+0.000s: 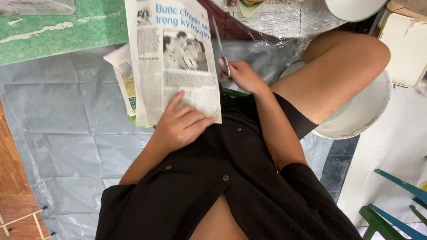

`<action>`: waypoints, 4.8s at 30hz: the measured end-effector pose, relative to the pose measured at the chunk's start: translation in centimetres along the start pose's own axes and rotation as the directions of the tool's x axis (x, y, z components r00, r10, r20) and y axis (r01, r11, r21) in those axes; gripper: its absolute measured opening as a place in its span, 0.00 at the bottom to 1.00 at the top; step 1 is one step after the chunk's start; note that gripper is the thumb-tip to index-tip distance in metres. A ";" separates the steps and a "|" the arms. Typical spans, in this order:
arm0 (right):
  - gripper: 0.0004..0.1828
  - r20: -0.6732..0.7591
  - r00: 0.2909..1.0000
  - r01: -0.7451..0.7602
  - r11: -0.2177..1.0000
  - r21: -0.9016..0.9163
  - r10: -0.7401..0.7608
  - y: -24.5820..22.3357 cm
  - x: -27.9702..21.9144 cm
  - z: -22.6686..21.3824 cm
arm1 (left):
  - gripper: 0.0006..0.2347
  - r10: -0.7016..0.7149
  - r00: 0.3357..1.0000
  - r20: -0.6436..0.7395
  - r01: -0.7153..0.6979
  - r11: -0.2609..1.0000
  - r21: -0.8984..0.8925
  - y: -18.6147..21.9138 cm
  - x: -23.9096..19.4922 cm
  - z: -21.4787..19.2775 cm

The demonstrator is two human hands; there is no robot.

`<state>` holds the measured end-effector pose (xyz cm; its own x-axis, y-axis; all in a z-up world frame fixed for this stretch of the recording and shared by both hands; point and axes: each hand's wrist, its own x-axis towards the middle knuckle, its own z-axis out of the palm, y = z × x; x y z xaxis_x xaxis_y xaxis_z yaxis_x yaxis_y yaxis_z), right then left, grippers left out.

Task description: The person sits on the floor and wraps small ceramic bowls with newspaper. They use scissors to cut the newspaper to size, place a bowl on the paper, and fold the paper around the bowl to create a protective package. The wrapped items are placed on a nearby table.

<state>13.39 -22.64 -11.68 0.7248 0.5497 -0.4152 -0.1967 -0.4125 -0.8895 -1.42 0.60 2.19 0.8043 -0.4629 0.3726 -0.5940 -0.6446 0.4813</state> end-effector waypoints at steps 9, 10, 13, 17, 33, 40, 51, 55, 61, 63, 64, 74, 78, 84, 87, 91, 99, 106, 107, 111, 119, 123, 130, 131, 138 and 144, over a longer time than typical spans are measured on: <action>0.17 -0.475 0.863 -0.165 0.792 -0.588 -0.172 -0.3 -4.4 -10.1 | 0.02 -0.081 0.995 -0.050 0.084 0.995 0.049 -3.3 1.1 2.1; 0.17 -0.521 0.841 -0.216 0.795 -0.566 -0.143 -0.2 -4.3 -10.9 | 0.03 -0.089 0.994 -0.059 0.091 0.995 0.030 -3.6 1.2 2.3; 0.18 -0.593 0.792 -0.265 0.792 -0.550 -0.147 0.5 -3.2 -12.7 | 0.03 -0.111 0.990 -0.087 0.111 0.994 -0.001 -4.5 1.0 2.6; 0.14 -0.553 0.755 -0.133 0.743 -0.656 -0.353 2.4 -2.3 -12.9 | 0.04 -0.096 0.987 -0.133 0.095 0.995 -0.015 -5.2 0.5 3.5; 0.34 0.022 0.999 0.017 0.716 0.698 -0.045 -2.5 -1.6 -0.6 | 0.03 0.074 0.997 -0.032 -0.078 0.983 -0.167 -5.7 -2.0 3.6; 0.22 -0.251 0.967 0.226 0.603 0.765 -0.044 -1.8 2.3 3.0 | 0.05 -0.081 0.994 0.077 0.096 0.971 -0.218 -5.9 -3.5 1.0; 0.18 -0.642 0.765 0.566 0.529 0.633 -0.051 0.0 1.2 6.4 | 0.18 -0.914 0.404 0.047 0.530 0.191 -0.826 -8.6 -7.3 6.0; 0.22 -0.466 0.884 0.413 0.428 0.804 0.023 0.0 1.0 6.1 | 0.11 -0.836 0.547 -0.050 0.429 0.331 -0.840 -8.9 -6.5 4.1; 0.21 -0.477 0.879 0.412 0.498 0.764 0.006 0.2 -0.2 -0.5 | 0.11 -0.751 0.657 0.058 0.543 0.419 -0.727 -10.6 -4.5 0.4; 0.20 -0.406 0.905 0.349 0.774 0.529 -0.130 -0.2 -1.3 -2.4 | 0.11 -0.711 0.699 0.077 0.573 0.492 -0.656 -10.9 -4.2 -0.3; 0.17 -0.394 0.910 0.326 0.805 0.496 -0.126 -0.5 -1.5 -2.4 | 0.11 -0.732 0.680 0.048 0.572 0.488 -0.659 -11.2 -4.0 -0.5; 0.12 -0.545 0.811 0.428 0.850 0.306 -0.213 -1.3 -0.8 -0.2 | 0.06 -0.856 0.502 -0.121 0.268 0.287 -0.920 -14.2 -6.4 2.0; 0.12 -0.581 0.795 0.409 0.861 0.301 -0.175 -1.2 -0.6 -0.5 | 0.06 -0.826 0.510 -0.240 0.240 0.405 -0.882 -15.2 -8.2 3.0; 0.11 -0.602 0.763 0.416 0.892 0.179 -0.235 -1.5 -0.6 0.0 | 0.05 -0.857 0.440 -0.269 0.362 0.443 -0.820 -14.0 -7.3 2.7; 0.11 -0.528 0.816 0.327 0.941 0.084 -0.236 -1.0 -1.0 -0.1 | 0.07 -0.902 0.422 -0.091 0.402 0.277 -0.873 -14.2 -6.5 2.1; 0.10 -0.576 0.770 0.362 0.931 0.044 -0.272 -0.7 -0.1 -0.6 | 0.07 -0.847 0.484 -0.218 0.486 0.468 -0.738 -13.5 -5.7 2.1; 0.11 -0.681 0.682 0.340 0.940 -0.028 -0.267 -3.5 0.1 -1.6 | 0.08 -0.801 0.514 -0.307 0.460 0.560 -0.689 -13.2 -4.4 1.7; 0.11 -0.620 0.700 0.303 0.934 -0.190 -0.354 -6.3 0.2 -2.6 | 0.07 -0.820 0.454 -0.348 0.508 0.559 -0.655 -13.9 -5.0 1.0; 0.11 -0.604 0.679 0.312 0.909 -0.276 -0.416 -7.0 0.4 -3.0 | 0.07 -0.819 0.457 -0.347 0.495 0.559 -0.665 -13.6 -4.9 0.8; 0.15 -0.491 0.466 0.457 0.675 -0.579 -0.736 -9.0 1.6 -5.2 | 0.07 -0.824 0.453 -0.341 0.520 0.555 -0.650 -12.6 -4.3 0.2; 0.09 -0.364 0.713 0.277 0.718 -0.639 -0.599 -7.9 5.7 -8.9 | 0.07 -0.807 0.466 -0.363 0.558 0.586 -0.587 -11.7 -4.2 -0.6; 0.04 -0.279 0.715 0.348 0.673 -0.653 -0.641 -7.2 6.3 -9.9 | 0.08 -0.807 0.463 -0.366 0.571 0.587 -0.574 -11.7 -4.3 -0.7; 0.08 -0.358 0.651 0.385 0.698 -0.604 -0.669 -7.7 5.6 -10.3 | 0.07 -0.805 0.473 -0.358 0.546 0.587 -0.598 -11.6 -3.9 -0.6; 0.08 -0.376 0.640 0.383 0.702 -0.600 -0.670 -7.8 5.4 -10.2 | 0.07 -0.805 0.473 -0.359 0.549 0.587 -0.595 -11.4 -3.8 -0.6; 0.09 -0.498 0.584 0.523 0.766 -0.373 -0.641 -10.6 1.9 -9.4 | 0.07 -0.789 0.480 -0.383 0.626 0.614 -0.480 -10.1 -2.9 -2.2; 0.26 -0.579 0.633 0.688 0.716 0.117 -0.514 -15.9 -3.5 -7.9 | 0.09 -0.704 0.572 -0.421 0.710 0.682 -0.177 -8.9 -2.0 -3.7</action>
<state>19.25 -23.74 5.46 0.9421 0.1394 0.3049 0.2810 0.1677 -0.9449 2.19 9.52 0.12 0.8708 0.4453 0.2083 0.1625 -0.6607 0.7329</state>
